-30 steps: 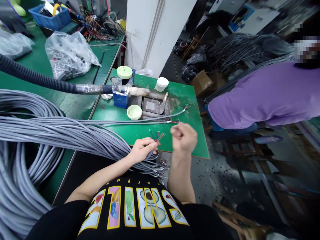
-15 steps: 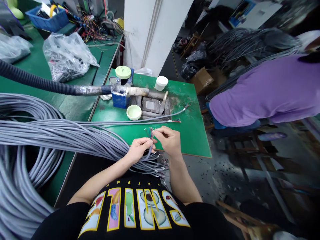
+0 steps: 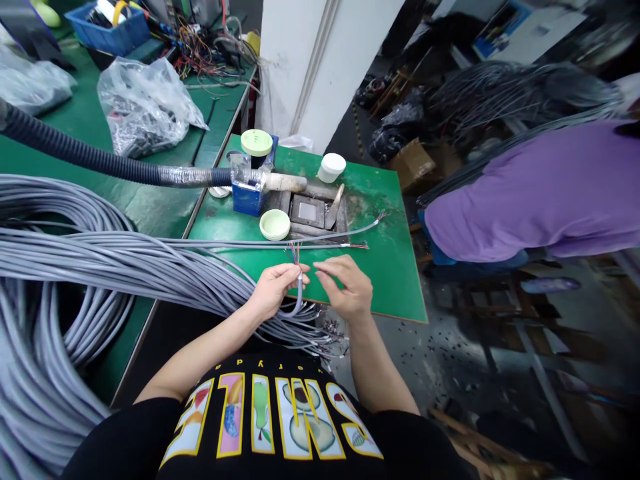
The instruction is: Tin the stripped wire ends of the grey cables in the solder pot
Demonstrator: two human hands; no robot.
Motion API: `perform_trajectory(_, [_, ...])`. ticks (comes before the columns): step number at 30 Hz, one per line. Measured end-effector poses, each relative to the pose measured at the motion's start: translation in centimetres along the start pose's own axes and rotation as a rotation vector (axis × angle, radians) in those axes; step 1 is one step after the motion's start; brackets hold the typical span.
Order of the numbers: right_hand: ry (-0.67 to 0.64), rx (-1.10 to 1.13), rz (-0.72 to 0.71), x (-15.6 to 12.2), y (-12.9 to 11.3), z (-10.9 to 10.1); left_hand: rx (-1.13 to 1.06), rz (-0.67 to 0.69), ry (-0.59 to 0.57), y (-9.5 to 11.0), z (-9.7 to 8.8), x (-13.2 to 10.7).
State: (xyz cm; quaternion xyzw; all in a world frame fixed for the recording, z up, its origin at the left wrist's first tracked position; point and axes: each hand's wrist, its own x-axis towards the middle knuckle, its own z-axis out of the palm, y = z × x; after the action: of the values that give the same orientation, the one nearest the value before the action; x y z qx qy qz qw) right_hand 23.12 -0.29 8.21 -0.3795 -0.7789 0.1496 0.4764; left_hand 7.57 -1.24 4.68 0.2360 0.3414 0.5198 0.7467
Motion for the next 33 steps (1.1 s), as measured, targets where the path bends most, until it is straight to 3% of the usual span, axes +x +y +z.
perform_trajectory(7, [0.027, -0.062, 0.011, 0.9, -0.7, 1.1, 0.180, 0.147, -0.038, -0.3, -0.1, 0.1])
perform_trajectory(12, [0.016, -0.228, -0.004, 1.9, -1.1, 1.9, 0.325, 0.214, -0.014, -0.4, 0.2, 0.0])
perform_trajectory(16, [0.021, -0.278, -0.032, 2.1, -1.1, 2.1, 0.318, 0.190, -0.027, -0.5, 0.2, 0.0])
perform_trajectory(21, [0.062, -0.227, 0.001, 2.0, -0.9, 1.7, 0.428, 0.096, -0.131, -0.6, -0.1, -0.3])
perform_trajectory(24, [0.075, -0.205, -0.003, 2.0, -0.8, 1.3, 0.496, 0.093, -0.110, -0.6, -0.2, -0.4])
perform_trajectory(33, [0.024, -0.195, -0.054, 1.1, -0.2, 0.0, 0.364, 0.034, -0.073, 0.6, 0.1, -0.3])
